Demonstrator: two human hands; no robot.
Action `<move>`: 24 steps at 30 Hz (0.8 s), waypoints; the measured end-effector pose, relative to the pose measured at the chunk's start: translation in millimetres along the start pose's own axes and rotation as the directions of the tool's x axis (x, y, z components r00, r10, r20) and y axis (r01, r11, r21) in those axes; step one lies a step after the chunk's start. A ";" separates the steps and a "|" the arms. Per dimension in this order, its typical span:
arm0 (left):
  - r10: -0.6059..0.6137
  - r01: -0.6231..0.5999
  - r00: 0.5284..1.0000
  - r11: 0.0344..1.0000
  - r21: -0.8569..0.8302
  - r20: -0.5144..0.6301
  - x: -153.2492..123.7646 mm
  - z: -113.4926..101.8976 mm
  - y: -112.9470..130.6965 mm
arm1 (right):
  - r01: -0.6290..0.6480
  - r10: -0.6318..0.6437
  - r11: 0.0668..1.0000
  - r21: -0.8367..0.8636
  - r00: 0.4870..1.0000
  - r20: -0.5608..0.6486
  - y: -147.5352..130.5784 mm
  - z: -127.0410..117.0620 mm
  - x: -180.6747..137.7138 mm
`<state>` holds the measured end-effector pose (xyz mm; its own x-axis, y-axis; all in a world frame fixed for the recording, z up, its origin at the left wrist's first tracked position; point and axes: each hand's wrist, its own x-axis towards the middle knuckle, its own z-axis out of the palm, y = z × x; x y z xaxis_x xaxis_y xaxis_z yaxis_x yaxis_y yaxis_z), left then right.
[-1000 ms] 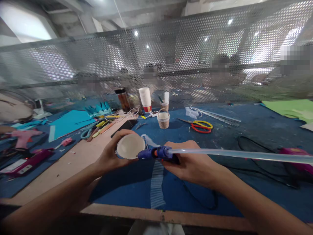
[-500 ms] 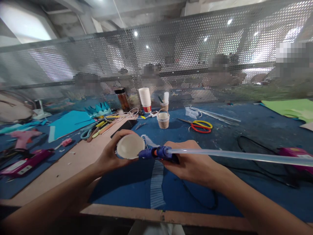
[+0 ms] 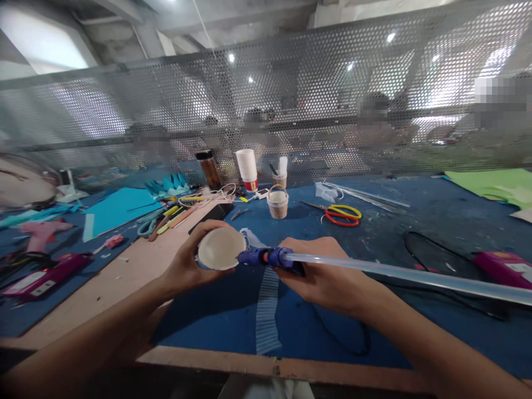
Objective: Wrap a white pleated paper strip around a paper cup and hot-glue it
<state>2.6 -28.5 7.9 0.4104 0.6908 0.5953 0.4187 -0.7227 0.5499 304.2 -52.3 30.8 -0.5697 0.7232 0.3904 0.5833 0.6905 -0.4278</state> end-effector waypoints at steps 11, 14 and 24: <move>-0.021 0.021 1.000 1.000 -0.003 -0.012 -1.0 0.3 -0.5 | 0.021 0.004 0.987 0.159 0.987 -0.158 7.2 8.5 -1.7; -0.003 0.003 1.000 1.000 0.025 -0.023 -0.6 0.4 -0.5 | 0.029 0.022 0.969 0.244 0.979 -0.203 7.6 11.7 -2.6; 0.082 -0.072 0.993 0.991 0.109 -0.084 -0.3 -0.2 -1.9 | 0.033 0.031 0.927 0.374 0.986 -0.164 3.3 16.1 -1.8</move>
<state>1.5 -27.3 6.8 0.3737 0.6250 0.6854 0.4735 -0.7639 0.4384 297.8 -51.6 15.5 -0.4487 0.7370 0.5055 0.3049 0.6579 -0.6886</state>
